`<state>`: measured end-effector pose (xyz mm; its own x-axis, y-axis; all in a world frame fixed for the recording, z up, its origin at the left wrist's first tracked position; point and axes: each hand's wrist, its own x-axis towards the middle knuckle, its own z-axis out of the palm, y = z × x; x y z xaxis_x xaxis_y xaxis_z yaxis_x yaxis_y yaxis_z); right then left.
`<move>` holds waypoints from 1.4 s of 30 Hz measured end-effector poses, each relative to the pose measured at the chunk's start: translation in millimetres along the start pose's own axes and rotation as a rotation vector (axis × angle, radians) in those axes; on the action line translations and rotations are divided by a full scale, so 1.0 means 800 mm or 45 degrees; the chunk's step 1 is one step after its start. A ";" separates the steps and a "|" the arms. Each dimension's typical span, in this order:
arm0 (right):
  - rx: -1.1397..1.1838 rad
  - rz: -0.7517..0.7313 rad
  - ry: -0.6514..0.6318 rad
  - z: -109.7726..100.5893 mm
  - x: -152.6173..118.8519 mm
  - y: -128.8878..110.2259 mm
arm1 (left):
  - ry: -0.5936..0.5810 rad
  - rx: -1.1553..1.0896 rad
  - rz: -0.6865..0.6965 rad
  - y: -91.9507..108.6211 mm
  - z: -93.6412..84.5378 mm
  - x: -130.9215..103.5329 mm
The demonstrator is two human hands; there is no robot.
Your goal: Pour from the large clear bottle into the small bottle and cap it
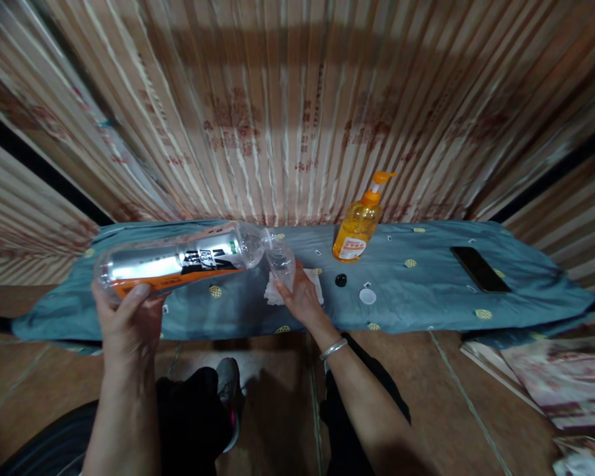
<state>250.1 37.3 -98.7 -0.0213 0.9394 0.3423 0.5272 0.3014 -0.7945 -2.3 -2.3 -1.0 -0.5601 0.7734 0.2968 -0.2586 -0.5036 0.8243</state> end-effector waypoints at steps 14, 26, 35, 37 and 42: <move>0.004 0.019 -0.003 0.001 0.000 0.000 | -0.035 0.000 0.027 0.000 -0.001 0.000; -0.025 -0.017 0.024 0.004 0.000 0.005 | -0.019 -0.026 0.005 0.002 -0.003 0.001; -0.016 0.000 0.012 0.001 0.001 0.002 | -0.016 -0.009 0.014 -0.001 -0.002 0.001; -0.022 0.014 0.006 0.002 0.001 0.003 | -0.019 -0.021 0.015 -0.001 -0.001 0.001; -0.024 0.011 0.005 0.002 0.001 0.004 | -0.032 -0.009 0.015 0.000 -0.001 0.001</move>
<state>250.2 39.2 -101.7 -0.0131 0.9413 0.3372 0.5436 0.2898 -0.7878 -3.3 -2.3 -1.3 -0.5431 0.7769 0.3185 -0.2577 -0.5153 0.8174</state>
